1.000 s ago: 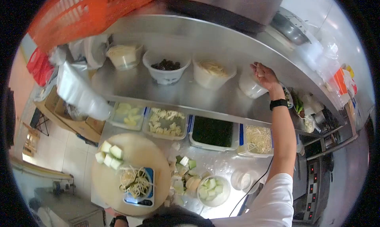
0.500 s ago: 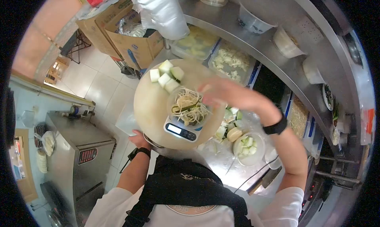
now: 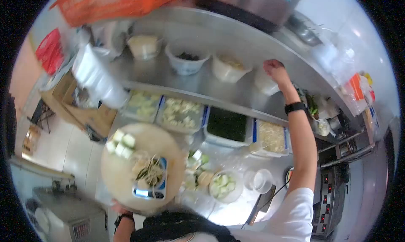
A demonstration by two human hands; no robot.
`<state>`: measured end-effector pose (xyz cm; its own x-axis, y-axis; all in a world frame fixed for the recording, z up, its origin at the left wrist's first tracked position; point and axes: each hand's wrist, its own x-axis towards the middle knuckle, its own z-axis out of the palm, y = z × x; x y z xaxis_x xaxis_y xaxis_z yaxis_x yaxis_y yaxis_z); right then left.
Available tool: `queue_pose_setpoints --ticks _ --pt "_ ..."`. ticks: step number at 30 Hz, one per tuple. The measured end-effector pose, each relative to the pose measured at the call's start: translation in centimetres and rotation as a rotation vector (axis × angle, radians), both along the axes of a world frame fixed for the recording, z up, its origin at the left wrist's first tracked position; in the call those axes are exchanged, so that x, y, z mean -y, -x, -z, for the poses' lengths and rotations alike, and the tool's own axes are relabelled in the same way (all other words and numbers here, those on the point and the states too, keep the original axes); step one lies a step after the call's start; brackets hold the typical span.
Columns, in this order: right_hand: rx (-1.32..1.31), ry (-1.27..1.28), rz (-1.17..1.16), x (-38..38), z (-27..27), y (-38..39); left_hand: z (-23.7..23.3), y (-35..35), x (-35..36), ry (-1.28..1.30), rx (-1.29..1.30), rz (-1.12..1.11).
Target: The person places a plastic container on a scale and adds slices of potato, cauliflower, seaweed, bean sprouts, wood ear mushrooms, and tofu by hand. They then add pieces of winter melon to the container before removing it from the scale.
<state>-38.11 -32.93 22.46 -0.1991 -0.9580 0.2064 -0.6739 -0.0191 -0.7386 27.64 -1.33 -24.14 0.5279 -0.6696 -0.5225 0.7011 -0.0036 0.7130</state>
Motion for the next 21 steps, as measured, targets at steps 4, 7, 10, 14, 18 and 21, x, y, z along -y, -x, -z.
queue_pose_setpoints --ticks 4,7,10,14,18,21 --pt "-0.677 -0.264 0.049 5.3 3.7 9.8 6.7 -2.3 -0.3 -0.142 0.591 0.033" --pt "-0.727 -0.404 0.079 8.0 7.9 14.0 5.2 -1.6 -0.4 0.038 0.094 -0.172" --pt "-0.551 -0.301 0.120 9.6 9.9 16.1 -4.3 3.1 1.7 -0.132 0.467 -0.140" --pt "-0.501 -0.151 0.205 8.6 9.6 14.2 3.7 -1.8 -0.5 -0.316 0.586 -0.111" --pt "-0.511 -0.131 0.213 8.7 10.2 15.5 3.9 -0.9 0.4 -0.308 0.636 -0.134" --pt "-0.613 -0.310 0.081 8.9 10.1 19.3 4.8 -0.9 0.6 -0.192 0.640 -0.142"
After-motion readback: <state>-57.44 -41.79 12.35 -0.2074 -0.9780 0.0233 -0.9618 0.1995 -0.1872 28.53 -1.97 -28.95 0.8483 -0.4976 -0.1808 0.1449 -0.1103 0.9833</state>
